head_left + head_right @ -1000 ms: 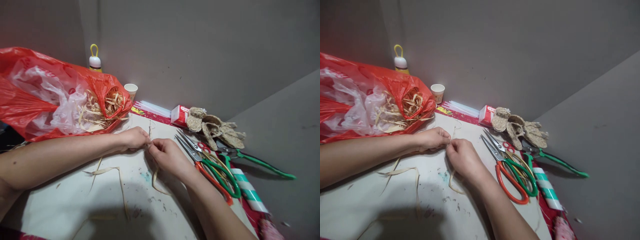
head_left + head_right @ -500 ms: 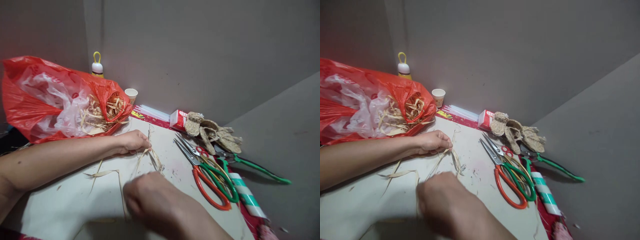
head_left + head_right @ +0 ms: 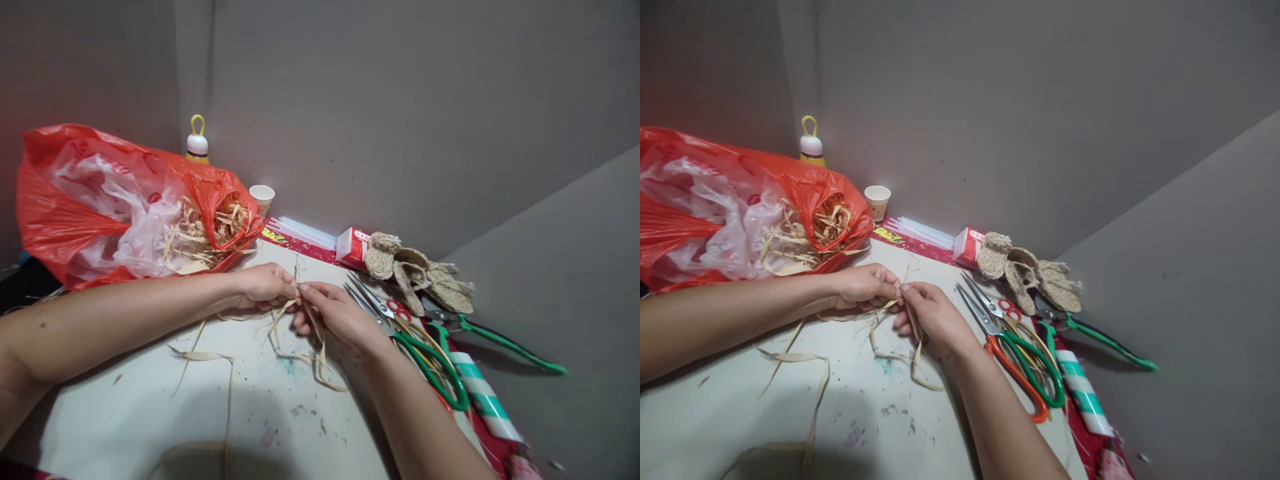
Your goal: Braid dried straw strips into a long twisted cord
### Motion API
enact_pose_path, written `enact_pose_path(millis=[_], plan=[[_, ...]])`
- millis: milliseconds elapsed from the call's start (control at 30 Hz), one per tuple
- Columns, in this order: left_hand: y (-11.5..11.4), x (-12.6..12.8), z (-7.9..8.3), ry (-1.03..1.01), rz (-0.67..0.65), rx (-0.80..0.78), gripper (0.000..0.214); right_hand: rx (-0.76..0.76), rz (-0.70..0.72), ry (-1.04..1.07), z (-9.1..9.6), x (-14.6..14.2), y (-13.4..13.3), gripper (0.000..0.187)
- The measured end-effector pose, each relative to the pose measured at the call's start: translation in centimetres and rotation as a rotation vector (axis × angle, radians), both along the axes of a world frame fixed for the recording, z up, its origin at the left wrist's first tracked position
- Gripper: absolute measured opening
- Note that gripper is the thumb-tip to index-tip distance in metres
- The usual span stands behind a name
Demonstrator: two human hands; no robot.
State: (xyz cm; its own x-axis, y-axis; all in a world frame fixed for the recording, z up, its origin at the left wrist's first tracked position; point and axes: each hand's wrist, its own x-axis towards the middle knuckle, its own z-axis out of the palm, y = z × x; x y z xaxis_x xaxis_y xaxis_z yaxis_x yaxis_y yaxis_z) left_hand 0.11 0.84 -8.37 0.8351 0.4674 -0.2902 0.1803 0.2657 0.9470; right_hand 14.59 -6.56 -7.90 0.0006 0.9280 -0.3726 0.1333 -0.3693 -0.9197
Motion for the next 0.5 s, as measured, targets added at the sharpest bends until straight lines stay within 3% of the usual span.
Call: enact_pose_path(millis=[100, 267, 500], plan=[[0.2, 0.0, 0.0, 0.025, -0.023, -0.007, 0.018, -0.042, 0.050, 0.055, -0.1, -0.1, -0.1, 0.029], [0.5, -0.1, -0.1, 0.052, -0.096, 0.039, 0.013, -0.038, 0.111, -0.038, -0.1, 0.8, 0.2, 0.031], [0.2, 0.1, 0.0, 0.117, -0.056, 0.154, 0.011, -0.092, 0.167, 0.046, -1.0, 1.5, 0.5, 0.030]])
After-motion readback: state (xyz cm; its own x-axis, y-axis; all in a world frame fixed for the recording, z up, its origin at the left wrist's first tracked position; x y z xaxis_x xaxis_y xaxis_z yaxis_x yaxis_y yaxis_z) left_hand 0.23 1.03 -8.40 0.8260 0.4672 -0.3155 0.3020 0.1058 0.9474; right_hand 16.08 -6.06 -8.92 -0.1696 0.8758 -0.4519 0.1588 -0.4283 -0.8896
